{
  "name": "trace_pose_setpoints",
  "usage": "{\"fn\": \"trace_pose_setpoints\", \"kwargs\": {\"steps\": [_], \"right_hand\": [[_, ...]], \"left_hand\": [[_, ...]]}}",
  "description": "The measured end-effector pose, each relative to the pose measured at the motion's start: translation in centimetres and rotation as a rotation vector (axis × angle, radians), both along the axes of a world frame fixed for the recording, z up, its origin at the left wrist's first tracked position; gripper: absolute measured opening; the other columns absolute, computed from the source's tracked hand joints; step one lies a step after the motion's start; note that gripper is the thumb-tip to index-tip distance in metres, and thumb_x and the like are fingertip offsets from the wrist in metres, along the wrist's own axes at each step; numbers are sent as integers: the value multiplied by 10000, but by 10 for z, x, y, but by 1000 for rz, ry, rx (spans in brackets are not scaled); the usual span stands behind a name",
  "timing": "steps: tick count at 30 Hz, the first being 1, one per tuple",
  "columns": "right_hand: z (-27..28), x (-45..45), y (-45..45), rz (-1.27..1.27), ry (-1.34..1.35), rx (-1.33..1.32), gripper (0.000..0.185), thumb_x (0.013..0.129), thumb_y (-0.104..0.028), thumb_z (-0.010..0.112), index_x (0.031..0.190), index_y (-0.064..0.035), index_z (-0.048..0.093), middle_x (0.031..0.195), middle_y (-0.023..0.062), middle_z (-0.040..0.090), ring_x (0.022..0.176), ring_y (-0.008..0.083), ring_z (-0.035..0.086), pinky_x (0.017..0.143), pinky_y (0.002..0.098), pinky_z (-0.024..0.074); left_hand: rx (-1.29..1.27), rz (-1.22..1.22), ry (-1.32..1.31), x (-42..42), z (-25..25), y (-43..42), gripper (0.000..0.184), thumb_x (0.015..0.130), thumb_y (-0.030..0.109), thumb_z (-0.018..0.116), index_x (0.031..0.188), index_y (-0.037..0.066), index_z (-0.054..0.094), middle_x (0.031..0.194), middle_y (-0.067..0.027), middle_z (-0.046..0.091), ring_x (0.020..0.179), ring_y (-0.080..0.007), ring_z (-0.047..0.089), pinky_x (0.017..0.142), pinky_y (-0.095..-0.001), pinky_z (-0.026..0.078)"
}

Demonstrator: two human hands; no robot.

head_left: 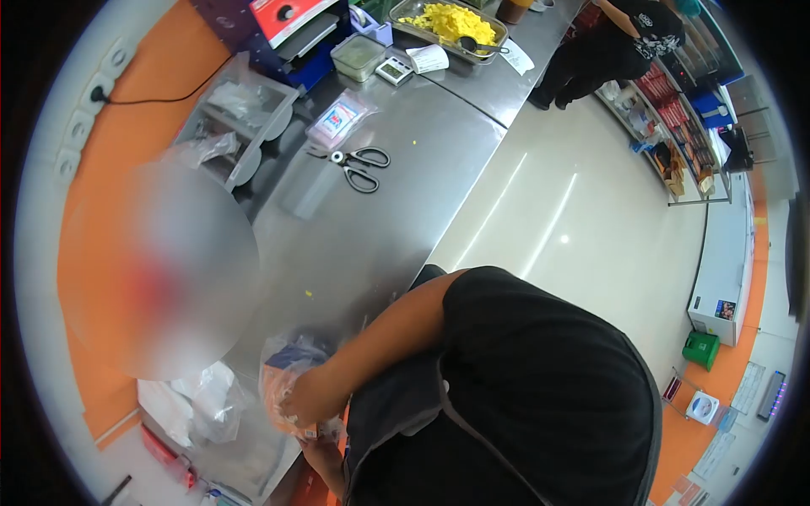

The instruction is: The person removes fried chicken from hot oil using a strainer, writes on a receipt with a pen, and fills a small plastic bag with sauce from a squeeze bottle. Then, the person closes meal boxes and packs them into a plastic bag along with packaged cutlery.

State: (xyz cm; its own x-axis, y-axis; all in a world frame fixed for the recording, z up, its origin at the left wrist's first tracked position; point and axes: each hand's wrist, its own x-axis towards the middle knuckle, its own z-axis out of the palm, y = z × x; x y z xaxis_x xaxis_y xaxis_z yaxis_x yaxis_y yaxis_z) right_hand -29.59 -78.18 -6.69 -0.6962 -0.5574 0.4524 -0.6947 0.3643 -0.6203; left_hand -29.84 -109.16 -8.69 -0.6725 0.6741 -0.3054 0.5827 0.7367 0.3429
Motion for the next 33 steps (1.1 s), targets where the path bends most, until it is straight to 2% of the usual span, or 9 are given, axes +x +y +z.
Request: {"fn": "trace_pose_setpoints", "kwargs": {"steps": [2,4,6,8,18,25,29,31,33], "right_hand": [[37,9,47,46,-55,-37,309,822,-200,637,1081,-34,656,1170,176,626,1013,345,633,905,404,491],[132,33,141,4,-282,174,241,831,-170,614,1020,-28,657,1172,191,610,1062,344,604,928,411,475],[68,45,145,-619,-202,-637,285,843,-207,627,1048,-8,626,1212,217,571,1137,361,546,966,435,445],[10,29,148,-786,-519,-688,447,966,-289,521,1303,4,513,1348,234,491,1289,379,443,1065,449,373],[-8,26,162,-346,-1032,-840,810,1022,-529,198,1510,85,-3,1587,288,35,1483,421,29,1202,457,81],[-46,19,146,-271,-817,-468,676,1041,-397,283,1511,60,113,1570,280,151,1467,405,152,1194,413,163],[-14,18,198,-439,-907,-561,367,998,-319,426,1089,-57,665,1070,213,662,1008,374,642,871,466,489],[8,15,218,-765,-691,-693,300,967,-253,482,841,-33,642,811,182,653,736,342,643,685,448,495],[43,8,263,-752,-737,-719,241,955,-267,564,963,-55,678,733,111,639,669,201,610,641,357,484]], "left_hand": [[577,903,-748,-3,-19,3,572,862,315,635,1373,126,462,1309,-126,540,1179,-326,547,992,-470,450],[769,954,-907,-3,-3,36,551,877,278,606,1384,132,446,1333,-108,527,1195,-318,537,1002,-475,441],[962,1003,-1069,-2,21,65,533,892,242,577,1394,139,430,1357,-90,515,1211,-311,526,1013,-480,432],[903,898,-1080,-5,34,86,505,928,215,528,1408,118,407,1385,-73,495,1245,-300,503,1049,-462,410],[832,1103,-1118,-27,61,181,721,806,73,593,1471,91,316,1376,-132,507,1232,-335,534,982,-516,470],[807,1012,-1087,-26,59,170,652,860,86,549,1468,71,313,1392,-143,492,1226,-332,541,955,-525,497],[655,1154,-826,-28,60,149,622,852,28,520,1450,63,353,1388,-150,489,1187,-302,563,901,-467,530],[615,1276,-579,-16,110,182,601,858,5,511,1440,51,366,1382,-156,491,1162,-285,570,865,-411,539],[561,1306,-389,-14,122,163,572,873,-28,495,1429,31,378,1379,-163,488,1116,-253,578,807,-314,541]]}}
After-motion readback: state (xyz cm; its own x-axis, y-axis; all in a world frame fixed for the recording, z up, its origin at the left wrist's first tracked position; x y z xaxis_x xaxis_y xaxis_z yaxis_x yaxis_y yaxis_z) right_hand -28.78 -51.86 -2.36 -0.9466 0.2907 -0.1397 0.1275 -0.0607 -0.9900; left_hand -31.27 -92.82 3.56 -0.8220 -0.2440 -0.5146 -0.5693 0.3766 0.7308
